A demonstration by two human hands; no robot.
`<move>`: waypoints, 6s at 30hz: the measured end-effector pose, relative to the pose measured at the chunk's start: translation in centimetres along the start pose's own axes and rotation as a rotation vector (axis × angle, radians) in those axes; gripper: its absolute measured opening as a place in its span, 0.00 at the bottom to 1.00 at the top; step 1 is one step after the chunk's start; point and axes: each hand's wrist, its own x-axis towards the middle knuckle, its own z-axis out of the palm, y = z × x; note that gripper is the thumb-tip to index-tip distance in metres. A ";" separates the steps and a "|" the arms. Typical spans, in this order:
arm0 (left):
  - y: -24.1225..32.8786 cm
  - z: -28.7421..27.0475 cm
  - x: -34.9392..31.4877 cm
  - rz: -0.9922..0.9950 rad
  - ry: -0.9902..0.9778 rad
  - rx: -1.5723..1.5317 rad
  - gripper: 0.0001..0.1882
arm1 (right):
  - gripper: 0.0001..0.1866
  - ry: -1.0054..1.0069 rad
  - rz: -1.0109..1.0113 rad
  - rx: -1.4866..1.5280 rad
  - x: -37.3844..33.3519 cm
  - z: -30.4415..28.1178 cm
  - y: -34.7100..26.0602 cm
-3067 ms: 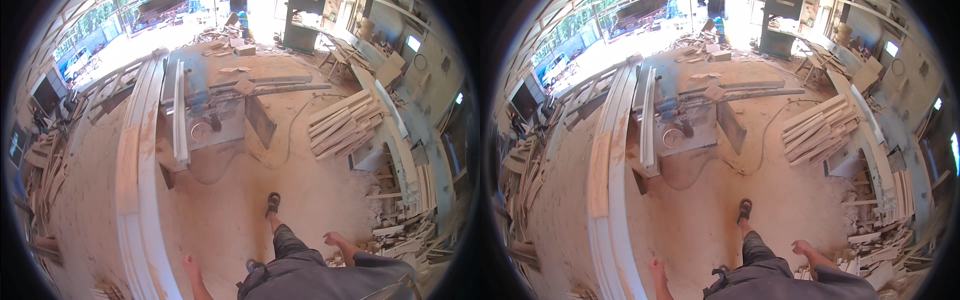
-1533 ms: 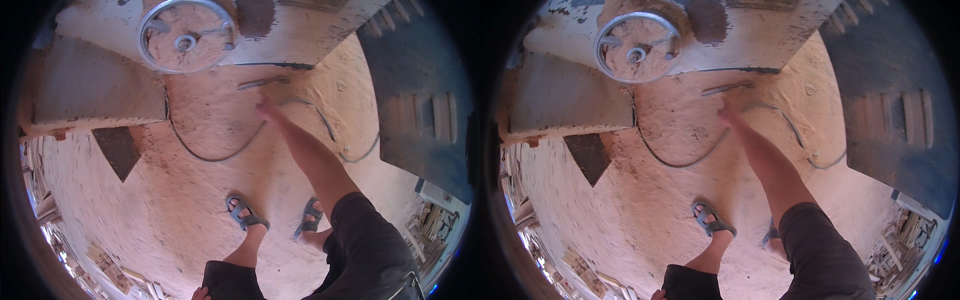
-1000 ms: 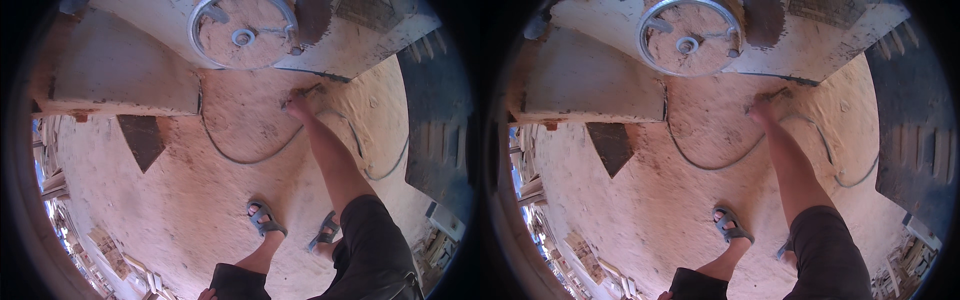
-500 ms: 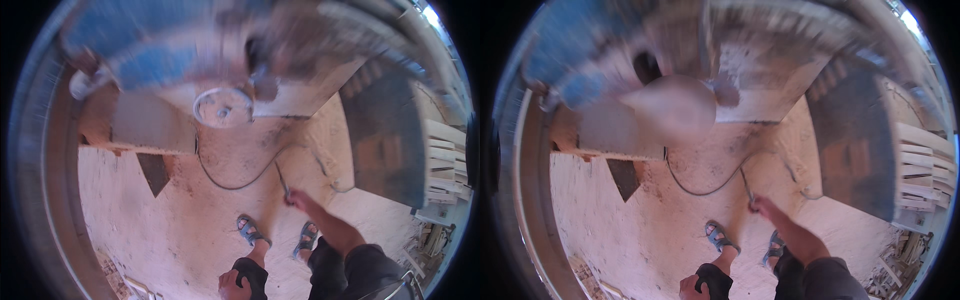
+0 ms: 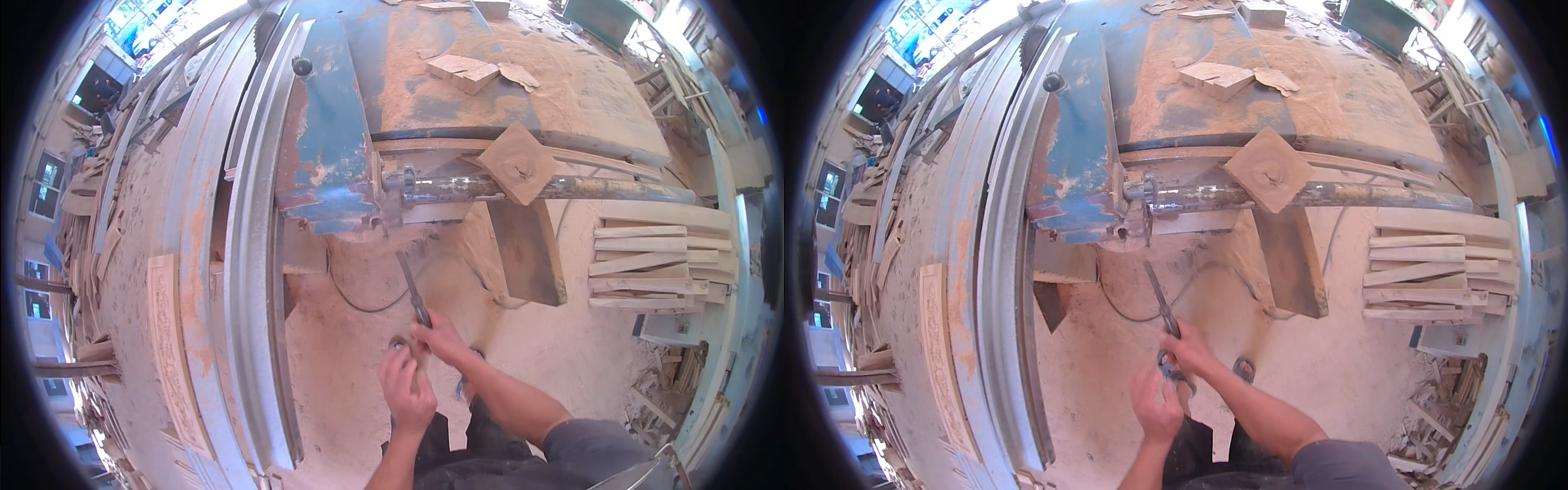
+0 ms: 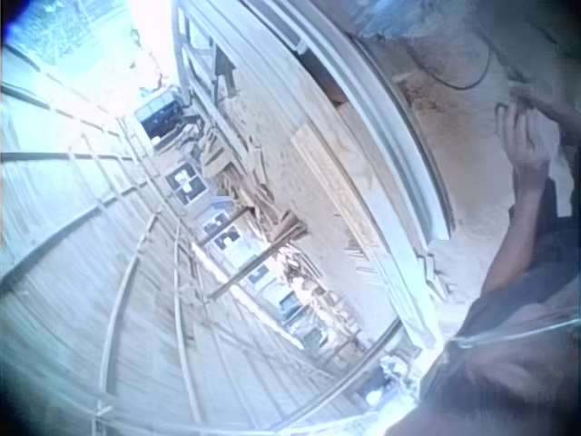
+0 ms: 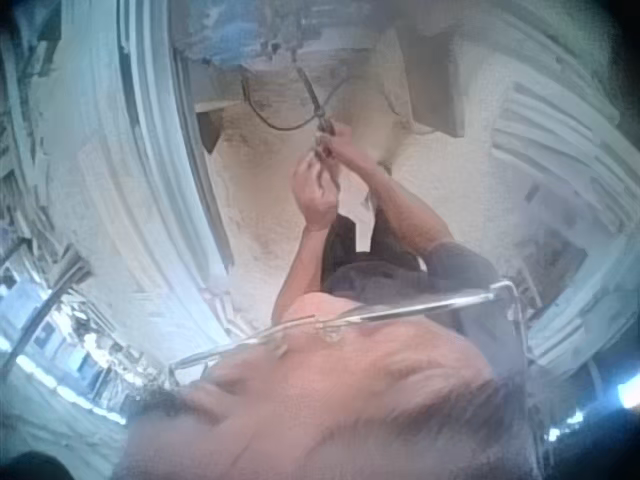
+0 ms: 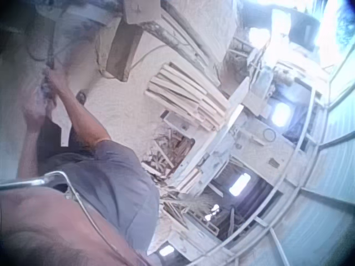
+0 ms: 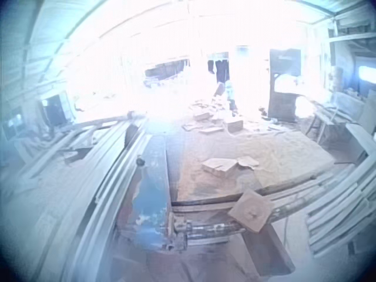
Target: The person guides a decorative carved wood board along a table saw fence, adjusts a machine knob, and then carries a large wood panel to the saw and cuts it into two sections.
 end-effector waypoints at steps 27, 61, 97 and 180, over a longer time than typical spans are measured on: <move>-1.8 -15.7 35.9 -0.028 -0.442 0.422 0.43 | 0.11 0.179 0.318 0.402 5.3 7.9 -8.5; 4.0 -26.9 11.3 -0.473 -0.309 0.338 0.35 | 0.14 -0.165 -0.168 0.054 3.4 12.9 -28.6; 29.5 -1.8 -71.5 -2.086 1.982 -0.393 0.27 | 0.28 -2.204 -1.225 -1.449 -58.9 38.5 22.2; -36.7 -103.6 -171.2 -1.801 0.833 -0.361 0.33 | 0.31 -0.458 -1.188 -1.426 -94.4 87.9 71.3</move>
